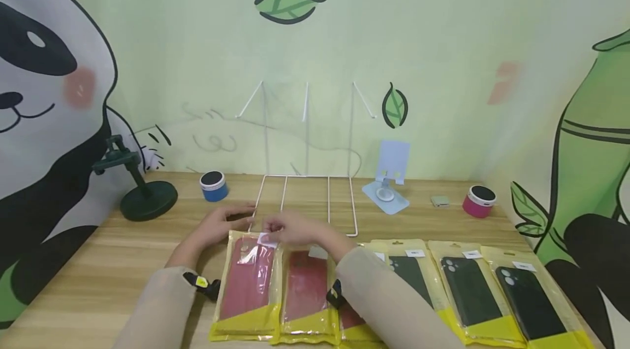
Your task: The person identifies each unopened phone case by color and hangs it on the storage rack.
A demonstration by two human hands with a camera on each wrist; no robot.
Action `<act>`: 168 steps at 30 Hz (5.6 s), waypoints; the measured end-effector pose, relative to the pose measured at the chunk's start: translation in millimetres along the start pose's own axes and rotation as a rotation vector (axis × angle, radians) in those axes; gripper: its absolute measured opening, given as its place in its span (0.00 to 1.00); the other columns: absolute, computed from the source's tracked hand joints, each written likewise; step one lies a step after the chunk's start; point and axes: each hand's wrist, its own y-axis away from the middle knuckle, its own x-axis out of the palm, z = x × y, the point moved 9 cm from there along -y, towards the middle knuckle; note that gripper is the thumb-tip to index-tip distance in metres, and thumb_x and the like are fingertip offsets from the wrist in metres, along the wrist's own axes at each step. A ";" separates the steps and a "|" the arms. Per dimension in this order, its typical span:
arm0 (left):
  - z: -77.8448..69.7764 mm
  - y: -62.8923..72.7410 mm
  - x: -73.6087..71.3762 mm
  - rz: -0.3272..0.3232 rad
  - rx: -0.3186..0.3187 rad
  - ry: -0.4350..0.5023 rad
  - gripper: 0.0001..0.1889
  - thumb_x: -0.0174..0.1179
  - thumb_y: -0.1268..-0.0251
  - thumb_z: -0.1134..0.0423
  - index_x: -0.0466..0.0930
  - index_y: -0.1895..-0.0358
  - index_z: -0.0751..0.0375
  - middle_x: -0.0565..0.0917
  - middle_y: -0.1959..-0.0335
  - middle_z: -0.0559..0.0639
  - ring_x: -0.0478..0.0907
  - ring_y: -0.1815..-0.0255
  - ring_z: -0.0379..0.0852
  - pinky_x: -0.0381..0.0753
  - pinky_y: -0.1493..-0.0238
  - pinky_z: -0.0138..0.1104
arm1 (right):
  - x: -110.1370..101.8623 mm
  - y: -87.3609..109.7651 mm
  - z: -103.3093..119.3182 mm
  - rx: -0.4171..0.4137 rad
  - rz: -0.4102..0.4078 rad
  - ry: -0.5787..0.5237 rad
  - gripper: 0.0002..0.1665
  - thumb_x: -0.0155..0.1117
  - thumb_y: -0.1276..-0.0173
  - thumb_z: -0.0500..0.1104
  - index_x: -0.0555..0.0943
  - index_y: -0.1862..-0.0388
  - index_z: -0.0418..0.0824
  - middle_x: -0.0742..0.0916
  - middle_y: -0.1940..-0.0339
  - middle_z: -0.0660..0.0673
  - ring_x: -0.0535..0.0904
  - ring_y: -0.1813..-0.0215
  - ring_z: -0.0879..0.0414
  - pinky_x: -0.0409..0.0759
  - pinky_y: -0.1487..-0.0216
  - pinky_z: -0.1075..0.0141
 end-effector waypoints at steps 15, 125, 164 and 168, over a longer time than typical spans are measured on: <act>-7.9 1.2 12.7 0.014 0.031 -0.262 0.45 0.69 0.44 0.39 0.67 0.25 0.58 0.70 0.27 0.59 0.65 0.26 0.58 0.63 0.27 0.53 | -137.8 77.0 42.4 -0.158 -0.806 -0.672 0.10 0.71 0.34 0.33 0.85 0.54 0.42 0.86 0.76 0.50 0.81 0.68 0.58 0.80 0.60 0.67; -7.1 0.6 16.1 0.016 -0.043 -0.295 0.52 0.67 0.49 0.28 0.65 0.23 0.52 0.63 0.22 0.51 0.57 0.22 0.57 0.57 0.25 0.56 | -9.6 96.6 -78.6 0.128 -0.399 0.037 0.11 0.75 0.36 0.50 0.84 0.63 0.46 0.78 0.71 0.54 0.72 0.65 0.59 0.73 0.62 0.66; -6.2 1.9 17.0 0.021 -0.059 -0.296 0.53 0.66 0.49 0.27 0.64 0.23 0.52 0.63 0.22 0.52 0.56 0.22 0.58 0.56 0.25 0.56 | -27.8 110.6 -93.3 0.212 -0.707 -0.891 0.31 0.69 0.32 0.37 0.69 0.34 0.32 0.89 0.64 0.46 0.87 0.65 0.53 0.87 0.62 0.59; -3.5 0.6 17.6 0.021 -0.062 -0.300 0.53 0.66 0.50 0.26 0.64 0.23 0.51 0.63 0.22 0.51 0.56 0.22 0.58 0.57 0.25 0.56 | -37.5 112.4 -82.4 0.159 -0.762 -1.038 0.30 0.65 0.30 0.33 0.67 0.32 0.37 0.89 0.62 0.48 0.88 0.63 0.53 0.88 0.62 0.59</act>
